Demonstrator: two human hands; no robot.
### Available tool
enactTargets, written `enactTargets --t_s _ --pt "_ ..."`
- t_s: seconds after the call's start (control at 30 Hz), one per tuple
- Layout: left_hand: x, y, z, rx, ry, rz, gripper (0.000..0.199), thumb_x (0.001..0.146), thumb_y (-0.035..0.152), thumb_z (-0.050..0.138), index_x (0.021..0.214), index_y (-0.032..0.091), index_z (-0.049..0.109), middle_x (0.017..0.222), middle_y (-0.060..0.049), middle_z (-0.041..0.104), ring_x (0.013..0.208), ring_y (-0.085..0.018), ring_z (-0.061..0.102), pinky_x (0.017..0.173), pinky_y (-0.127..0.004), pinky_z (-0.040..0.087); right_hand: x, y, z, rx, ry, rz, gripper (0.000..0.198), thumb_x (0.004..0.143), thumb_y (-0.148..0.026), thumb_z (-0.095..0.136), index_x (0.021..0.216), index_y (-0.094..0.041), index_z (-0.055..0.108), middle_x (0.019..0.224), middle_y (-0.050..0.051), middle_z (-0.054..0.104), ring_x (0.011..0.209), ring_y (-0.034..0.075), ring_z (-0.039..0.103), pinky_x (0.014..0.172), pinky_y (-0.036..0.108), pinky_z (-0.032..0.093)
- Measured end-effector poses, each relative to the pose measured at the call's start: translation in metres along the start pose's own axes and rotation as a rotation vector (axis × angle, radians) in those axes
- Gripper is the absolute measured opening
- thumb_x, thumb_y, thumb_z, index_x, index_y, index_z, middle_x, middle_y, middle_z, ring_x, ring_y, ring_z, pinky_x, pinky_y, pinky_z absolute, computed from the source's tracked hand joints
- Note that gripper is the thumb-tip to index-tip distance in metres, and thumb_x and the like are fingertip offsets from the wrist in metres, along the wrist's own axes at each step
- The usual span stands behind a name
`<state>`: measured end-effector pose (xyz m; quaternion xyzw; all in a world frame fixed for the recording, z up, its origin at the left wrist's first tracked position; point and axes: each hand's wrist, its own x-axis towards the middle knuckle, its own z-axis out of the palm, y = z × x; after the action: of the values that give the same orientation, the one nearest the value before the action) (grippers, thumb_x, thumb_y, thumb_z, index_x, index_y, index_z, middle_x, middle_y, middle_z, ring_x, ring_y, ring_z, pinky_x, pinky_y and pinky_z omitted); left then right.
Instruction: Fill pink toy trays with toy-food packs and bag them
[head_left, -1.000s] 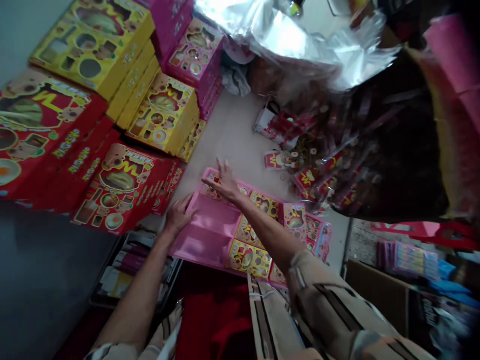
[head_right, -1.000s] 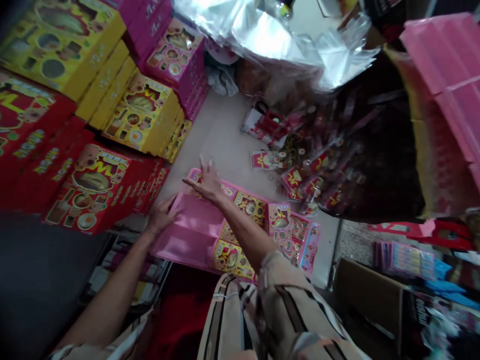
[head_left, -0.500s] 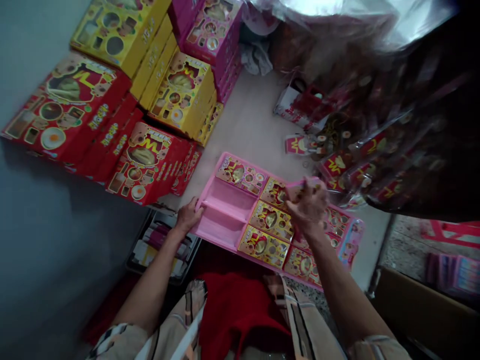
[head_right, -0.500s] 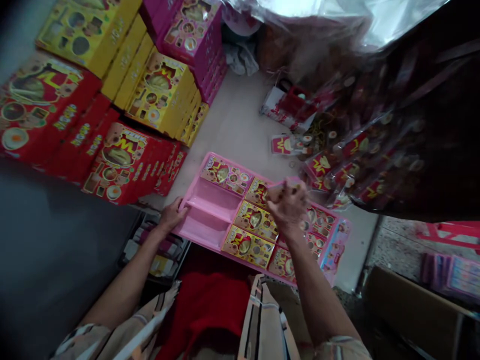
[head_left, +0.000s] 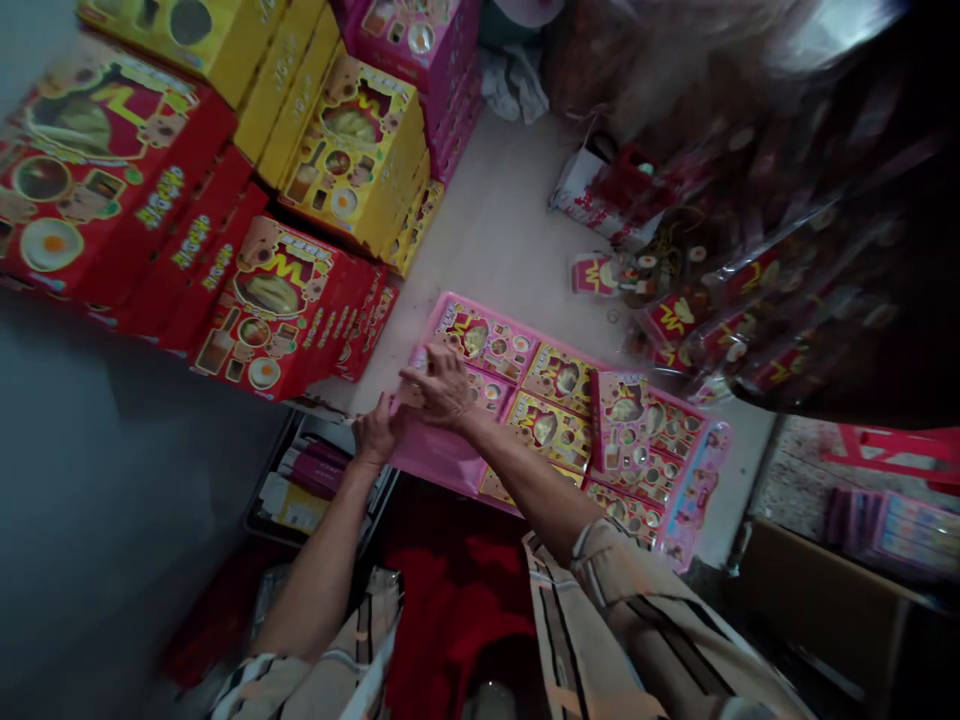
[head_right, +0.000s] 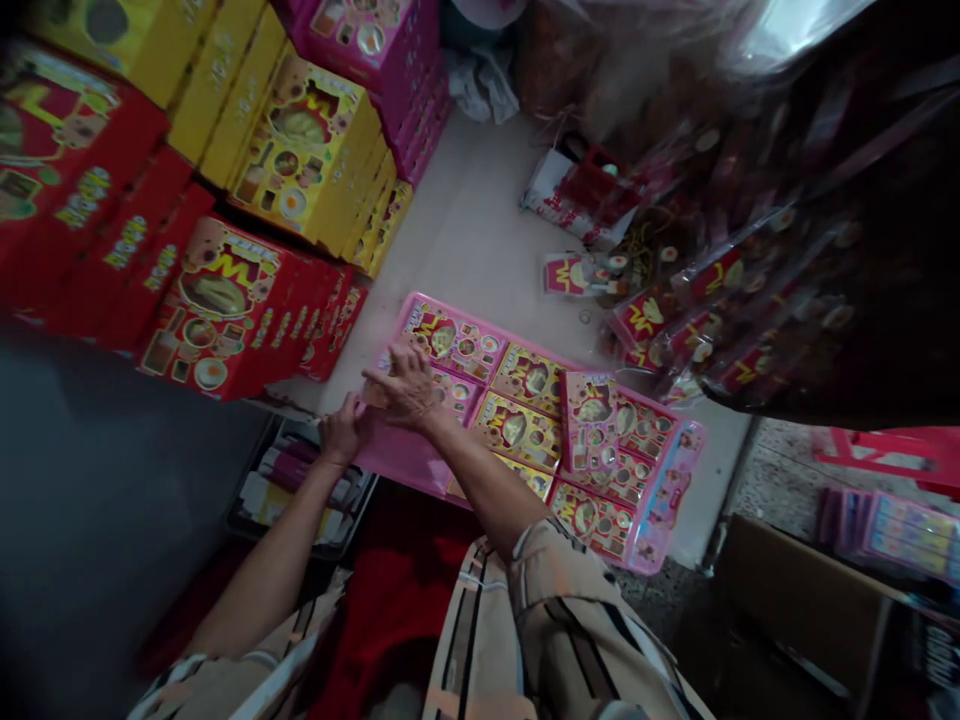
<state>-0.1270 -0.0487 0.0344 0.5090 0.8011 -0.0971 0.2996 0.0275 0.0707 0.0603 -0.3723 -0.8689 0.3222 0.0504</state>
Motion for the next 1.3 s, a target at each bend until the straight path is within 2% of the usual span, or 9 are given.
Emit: enactTargets --t_s 0.17,0.33,0.47,0.67,0.8,0.93,1.1,1.2,1.3 --pt "-0.012 0.02 0.002 -0.101 0.017 -0.023 0.048 0.101 0.053 0.042 0.135 0.023 0.057 0.091 -0.011 0.076 0.087 -0.028 0.072 0.071 -0.031 0.04 0.002 -0.004 0.001 -0.006 0.113 0.243 0.038 0.095 -0.053 0.06 0.106 -0.018 0.071 0.16 0.014 0.035 0.153 0.035 0.018 0.126 0.058 0.006" --pt "-0.016 0.028 0.006 -0.161 0.028 -0.022 0.042 0.102 0.053 0.043 0.128 0.026 0.062 0.091 -0.01 0.076 0.087 -0.029 0.073 0.069 -0.032 0.038 0.015 -0.003 0.018 -0.101 0.102 0.314 0.047 0.098 -0.025 0.049 0.143 -0.013 0.053 0.168 0.016 0.024 0.159 0.03 0.007 0.126 0.059 0.002" --pt "-0.016 0.034 0.004 -0.157 0.039 -0.029 0.034 0.101 0.034 0.043 0.129 0.026 0.06 0.091 -0.01 0.076 0.087 -0.028 0.072 0.072 -0.033 0.039 0.017 0.004 0.03 -0.162 0.072 0.294 0.061 0.103 -0.04 0.045 0.161 -0.023 0.031 0.172 0.012 0.014 0.16 0.033 -0.001 0.124 0.065 -0.002" --pt "-0.015 0.021 0.005 -0.232 -0.066 0.048 0.039 0.099 0.04 0.047 0.131 0.022 0.057 0.097 -0.011 0.076 0.091 -0.029 0.072 0.073 -0.032 0.042 0.017 0.004 0.013 -0.19 0.027 0.243 0.075 0.1 -0.062 0.047 0.161 -0.02 0.032 0.169 0.017 0.021 0.158 0.035 0.009 0.125 0.061 0.006" --pt "-0.018 0.004 0.003 -0.391 -0.053 0.125 0.035 0.098 0.044 0.043 0.112 0.02 0.063 0.104 -0.011 0.074 0.093 -0.024 0.069 0.075 -0.028 0.043 -0.051 0.05 -0.059 -0.234 0.209 0.366 0.077 0.096 -0.065 0.052 0.156 -0.02 0.038 0.158 0.019 0.038 0.149 0.032 0.031 0.122 0.051 0.024" --pt "-0.022 -0.006 -0.009 -0.499 -0.126 0.112 0.038 0.09 0.055 0.048 0.091 0.021 0.065 0.087 -0.004 0.071 0.079 -0.019 0.063 0.07 -0.025 0.042 -0.167 0.134 -0.124 -0.346 0.434 0.896 0.097 0.083 -0.074 0.063 0.154 -0.014 0.036 0.152 0.026 0.038 0.141 0.04 0.036 0.114 0.056 0.032" --pt "-0.019 -0.006 -0.025 -0.602 -0.234 0.094 0.041 0.075 0.058 0.058 0.073 0.017 0.063 0.066 0.001 0.059 0.067 -0.015 0.052 0.063 -0.024 0.037 -0.227 0.214 -0.119 -0.269 0.307 1.038 0.115 0.065 -0.082 0.073 0.15 -0.012 0.038 0.143 0.029 0.041 0.131 0.043 0.042 0.107 0.057 0.037" --pt "-0.015 0.0 -0.031 -0.639 -0.316 0.033 0.039 0.067 0.056 0.064 0.065 0.017 0.059 0.057 0.003 0.052 0.059 -0.013 0.046 0.056 -0.023 0.032 -0.221 0.208 -0.108 -0.314 0.377 0.975 0.099 0.075 -0.077 0.067 0.147 -0.015 0.043 0.144 0.027 0.039 0.13 0.043 0.041 0.107 0.06 0.035" --pt "-0.014 0.001 -0.035 -0.743 -0.384 -0.023 0.041 0.064 0.056 0.069 0.067 0.016 0.062 0.055 0.003 0.052 0.055 -0.012 0.045 0.052 -0.022 0.033 -0.205 0.146 -0.103 -0.286 0.439 0.773 0.09 0.077 -0.067 0.067 0.15 -0.021 0.042 0.15 0.022 0.032 0.135 0.042 0.037 0.109 0.061 0.033"
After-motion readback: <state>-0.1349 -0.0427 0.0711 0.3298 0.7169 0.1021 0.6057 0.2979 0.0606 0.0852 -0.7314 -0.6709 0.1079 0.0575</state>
